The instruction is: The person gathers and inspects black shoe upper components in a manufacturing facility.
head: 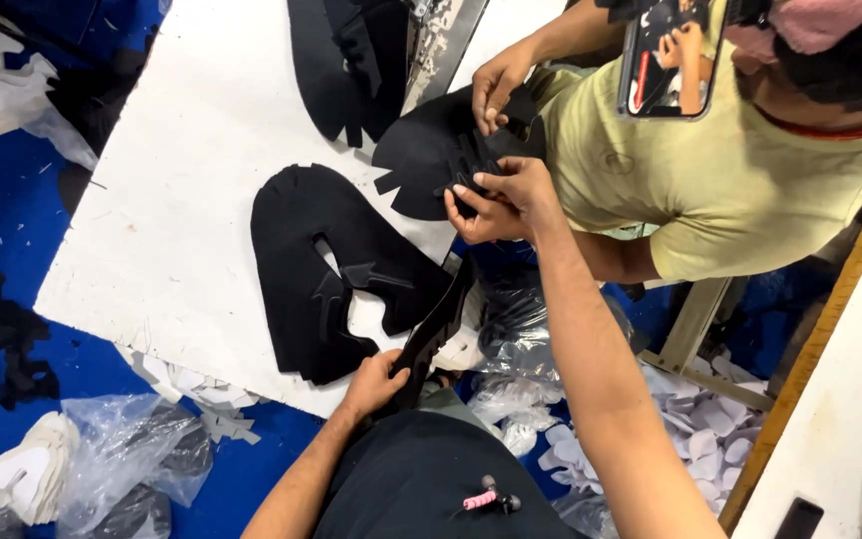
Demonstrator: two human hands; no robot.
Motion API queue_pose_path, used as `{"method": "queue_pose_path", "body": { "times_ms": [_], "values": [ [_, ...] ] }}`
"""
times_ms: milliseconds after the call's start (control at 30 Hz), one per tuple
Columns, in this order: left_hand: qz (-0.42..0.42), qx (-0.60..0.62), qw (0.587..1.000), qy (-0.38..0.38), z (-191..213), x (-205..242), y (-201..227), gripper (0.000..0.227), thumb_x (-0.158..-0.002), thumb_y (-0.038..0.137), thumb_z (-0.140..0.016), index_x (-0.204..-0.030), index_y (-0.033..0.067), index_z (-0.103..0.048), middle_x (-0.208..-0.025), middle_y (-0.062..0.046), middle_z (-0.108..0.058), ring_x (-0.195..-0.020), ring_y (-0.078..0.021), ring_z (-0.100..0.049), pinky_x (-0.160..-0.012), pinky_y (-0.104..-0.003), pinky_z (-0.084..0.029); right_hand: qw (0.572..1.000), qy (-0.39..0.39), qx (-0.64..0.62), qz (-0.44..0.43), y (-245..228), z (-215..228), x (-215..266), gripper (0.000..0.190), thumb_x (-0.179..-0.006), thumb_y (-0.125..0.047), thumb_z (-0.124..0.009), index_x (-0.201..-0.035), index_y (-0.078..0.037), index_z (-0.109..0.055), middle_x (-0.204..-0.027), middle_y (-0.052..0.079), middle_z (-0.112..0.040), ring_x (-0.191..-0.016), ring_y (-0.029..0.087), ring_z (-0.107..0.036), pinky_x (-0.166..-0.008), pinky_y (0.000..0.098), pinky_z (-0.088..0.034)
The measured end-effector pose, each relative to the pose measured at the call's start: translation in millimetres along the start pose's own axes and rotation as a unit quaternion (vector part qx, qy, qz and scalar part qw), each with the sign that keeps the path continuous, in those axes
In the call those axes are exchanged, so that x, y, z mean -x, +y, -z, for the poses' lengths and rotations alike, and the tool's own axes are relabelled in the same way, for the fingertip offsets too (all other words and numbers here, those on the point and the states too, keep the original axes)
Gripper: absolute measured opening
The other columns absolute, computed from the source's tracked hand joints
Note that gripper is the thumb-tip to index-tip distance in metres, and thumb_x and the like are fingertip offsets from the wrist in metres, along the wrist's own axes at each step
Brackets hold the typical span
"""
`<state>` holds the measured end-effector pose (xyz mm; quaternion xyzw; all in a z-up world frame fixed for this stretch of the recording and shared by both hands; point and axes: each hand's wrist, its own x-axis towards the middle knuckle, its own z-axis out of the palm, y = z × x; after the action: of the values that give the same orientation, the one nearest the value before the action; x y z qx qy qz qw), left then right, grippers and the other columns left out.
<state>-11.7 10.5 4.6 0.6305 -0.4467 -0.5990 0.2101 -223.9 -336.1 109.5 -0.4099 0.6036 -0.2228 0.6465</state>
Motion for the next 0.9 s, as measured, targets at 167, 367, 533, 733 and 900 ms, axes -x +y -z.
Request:
{"method": "queue_pose_path", "body": {
  "times_ms": [167, 367, 533, 733, 900],
  "values": [
    [0.003, 0.008, 1.0, -0.002, -0.5, 1.0, 0.3, 0.027, -0.085, 0.018, -0.07, -0.109, 0.0063, -0.071, -0.08, -0.015, -0.075, -0.069, -0.0224, -0.075, -0.068, -0.035, -0.057, 0.992, 0.046, 0.075, 0.093, 29.7, 3.0, -20.8, 0.019, -0.08, -0.008, -0.086, -0.088, 0.003, -0.072, -0.077, 0.002, -0.072, -0.066, 0.006, -0.063, -0.054, 0.0258, -0.053],
    [0.03, -0.008, 0.999, -0.013, 4.9, 4.1, 13.2, 0.026, -0.086, 0.019, -0.069, -0.109, 0.0074, -0.072, -0.078, -0.015, -0.075, -0.068, -0.0226, -0.074, -0.068, -0.035, -0.056, 0.97, 0.044, 0.179, 0.157, 3.0, -1.5, -12.1, 0.02, -0.081, -0.01, -0.086, -0.091, 0.004, -0.075, -0.077, 0.005, -0.075, -0.067, 0.006, -0.066, -0.057, 0.0263, -0.053],
    [0.01, 0.012, 1.0, -0.013, 6.1, 4.6, 10.1, 0.026, -0.085, 0.019, -0.068, -0.108, 0.0069, -0.071, -0.076, -0.014, -0.075, -0.068, -0.0223, -0.074, -0.068, -0.035, -0.057, 0.953, 0.02, 0.26, 0.157, -26.4, -5.1, -11.0, 0.025, -0.081, -0.014, -0.085, -0.095, 0.004, -0.075, -0.074, 0.007, -0.075, -0.066, 0.009, -0.071, -0.056, 0.0277, -0.057],
    [0.022, -0.012, 1.0, -0.016, 4.8, 4.2, 10.2, 0.026, -0.086, 0.02, -0.069, -0.109, 0.0073, -0.071, -0.075, -0.015, -0.073, -0.066, -0.0242, -0.073, -0.067, -0.036, -0.056, 0.923, 0.043, 0.332, 0.191, -30.0, -4.6, -14.3, 0.028, -0.08, -0.016, -0.087, -0.096, 0.004, -0.076, -0.074, 0.012, -0.075, -0.067, 0.012, -0.075, -0.058, 0.0288, -0.058],
    [0.021, 0.001, 1.0, -0.012, 3.6, 4.0, 8.9, 0.026, -0.085, 0.019, -0.069, -0.108, 0.0077, -0.073, -0.076, -0.015, -0.074, -0.067, -0.023, -0.074, -0.068, -0.035, -0.056, 0.94, 0.033, 0.3, 0.161, -28.4, -3.7, -17.5, 0.029, -0.079, -0.016, -0.087, -0.096, 0.004, -0.074, -0.073, 0.01, -0.075, -0.066, 0.011, -0.074, -0.057, 0.0282, -0.059]
  ]
}}
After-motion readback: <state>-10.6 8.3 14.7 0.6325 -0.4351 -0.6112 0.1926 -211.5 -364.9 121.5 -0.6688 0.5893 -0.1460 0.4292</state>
